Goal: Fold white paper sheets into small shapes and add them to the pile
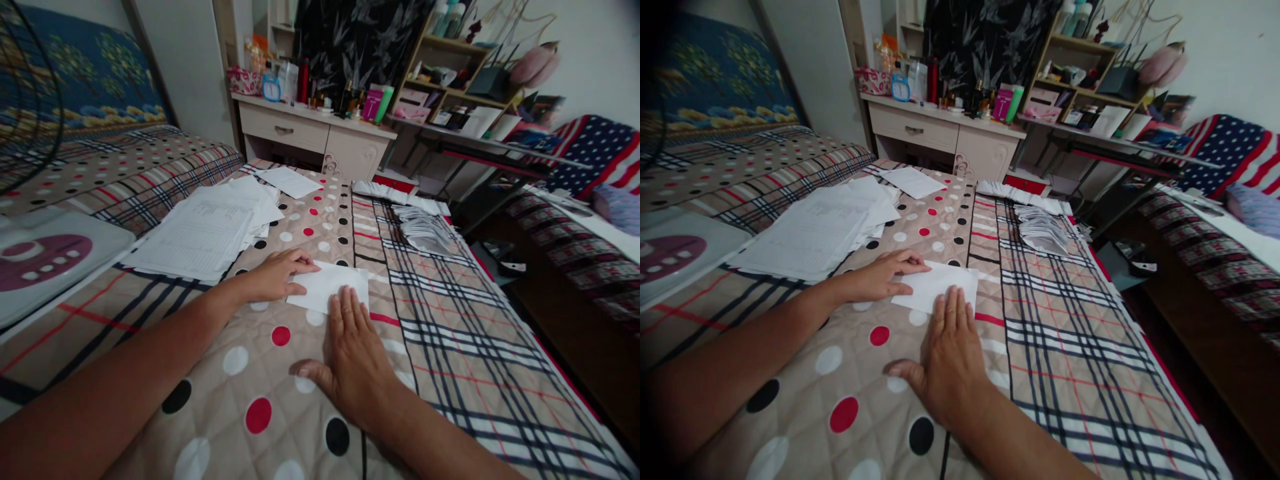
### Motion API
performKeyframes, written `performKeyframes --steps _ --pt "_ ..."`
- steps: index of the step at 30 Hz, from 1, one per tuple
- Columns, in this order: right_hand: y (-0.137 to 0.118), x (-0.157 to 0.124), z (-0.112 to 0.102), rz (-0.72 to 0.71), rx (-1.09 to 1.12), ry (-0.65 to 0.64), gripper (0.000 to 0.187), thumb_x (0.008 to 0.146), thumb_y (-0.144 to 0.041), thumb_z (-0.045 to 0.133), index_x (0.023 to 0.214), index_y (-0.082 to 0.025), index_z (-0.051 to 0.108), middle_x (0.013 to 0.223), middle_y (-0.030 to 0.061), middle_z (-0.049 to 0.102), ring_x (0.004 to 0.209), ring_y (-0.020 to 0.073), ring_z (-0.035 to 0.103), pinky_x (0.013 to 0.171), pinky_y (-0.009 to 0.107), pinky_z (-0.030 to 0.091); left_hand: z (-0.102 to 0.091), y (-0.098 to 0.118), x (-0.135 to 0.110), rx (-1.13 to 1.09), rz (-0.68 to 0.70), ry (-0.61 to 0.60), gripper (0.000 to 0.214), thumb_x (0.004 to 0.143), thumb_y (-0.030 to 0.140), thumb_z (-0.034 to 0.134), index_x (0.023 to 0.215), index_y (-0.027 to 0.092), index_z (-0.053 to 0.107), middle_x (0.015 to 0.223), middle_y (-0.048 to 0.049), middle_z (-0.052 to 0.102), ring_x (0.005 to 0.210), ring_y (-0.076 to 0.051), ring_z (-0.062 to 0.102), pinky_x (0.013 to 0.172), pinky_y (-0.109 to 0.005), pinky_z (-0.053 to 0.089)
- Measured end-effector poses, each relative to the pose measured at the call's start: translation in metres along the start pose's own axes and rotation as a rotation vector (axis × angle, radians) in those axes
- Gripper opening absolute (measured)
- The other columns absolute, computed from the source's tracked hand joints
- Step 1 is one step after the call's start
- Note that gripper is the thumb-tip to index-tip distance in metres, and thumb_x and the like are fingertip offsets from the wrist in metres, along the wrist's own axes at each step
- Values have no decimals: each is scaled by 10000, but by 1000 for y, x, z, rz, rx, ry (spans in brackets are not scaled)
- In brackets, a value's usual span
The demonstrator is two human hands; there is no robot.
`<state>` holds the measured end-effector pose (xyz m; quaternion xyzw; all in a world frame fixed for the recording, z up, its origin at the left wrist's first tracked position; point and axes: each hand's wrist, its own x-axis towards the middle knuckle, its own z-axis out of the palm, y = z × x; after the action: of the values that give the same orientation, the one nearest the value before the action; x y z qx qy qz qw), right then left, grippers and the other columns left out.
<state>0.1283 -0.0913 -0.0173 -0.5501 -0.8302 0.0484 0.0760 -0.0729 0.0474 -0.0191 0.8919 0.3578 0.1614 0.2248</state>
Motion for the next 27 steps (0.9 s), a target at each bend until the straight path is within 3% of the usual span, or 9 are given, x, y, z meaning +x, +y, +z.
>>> performKeyframes --steps 4,7,11,14,20,25,27 --pt "19 -8 -1 26 -47 28 1120 771 -795 422 1447 90 302 1528 337 155 1445 426 111 1137 583 256 -2 23 0 113 -61 -4 446 809 218 633 1250 283 616 1280 -55 559 1210 -256 494 1046 -433 343" --pt "19 -8 2 17 -63 54 1118 769 -793 431 1438 95 318 1523 338 192 1443 432 136 1131 587 262 11 61 9 214 -72 113 373 822 121 567 1174 208 654 1247 -92 583 1216 -304 481 1080 -521 304" --pt "20 -10 10 -21 -51 102 1012 794 -789 386 1367 39 480 1417 320 439 1383 446 322 1094 606 300 44 112 40 -121 81 252 468 932 281 484 1375 129 469 1390 -161 472 1284 -242 460 1121 -379 355" --pt "23 -11 12 -46 -36 142 917 829 -767 347 1334 -27 546 1327 278 558 1309 433 441 1060 603 343 65 127 66 -241 130 281 527 949 349 465 1416 113 411 1395 -171 475 1338 -238 413 1158 -326 314" --pt "21 -8 9 -36 -57 160 1002 801 -781 389 1393 26 451 1433 291 440 1394 430 310 1104 591 292 77 102 78 -212 45 310 532 970 373 399 1413 79 380 1430 -184 457 1403 -271 330 1189 -416 254" --pt "19 -6 7 4 -54 80 1092 785 -786 411 1451 74 315 1527 312 228 1448 418 156 1129 579 264 65 67 57 -29 28 246 509 975 320 358 1435 104 334 1500 -163 380 1450 -233 238 1193 -410 209" --pt "20 -7 5 16 -48 45 1084 795 -778 406 1460 72 296 1540 305 177 1454 408 126 1138 574 252 55 51 44 123 -23 183 558 968 369 378 1461 119 302 1543 -156 320 1481 -267 130 1198 -468 129"
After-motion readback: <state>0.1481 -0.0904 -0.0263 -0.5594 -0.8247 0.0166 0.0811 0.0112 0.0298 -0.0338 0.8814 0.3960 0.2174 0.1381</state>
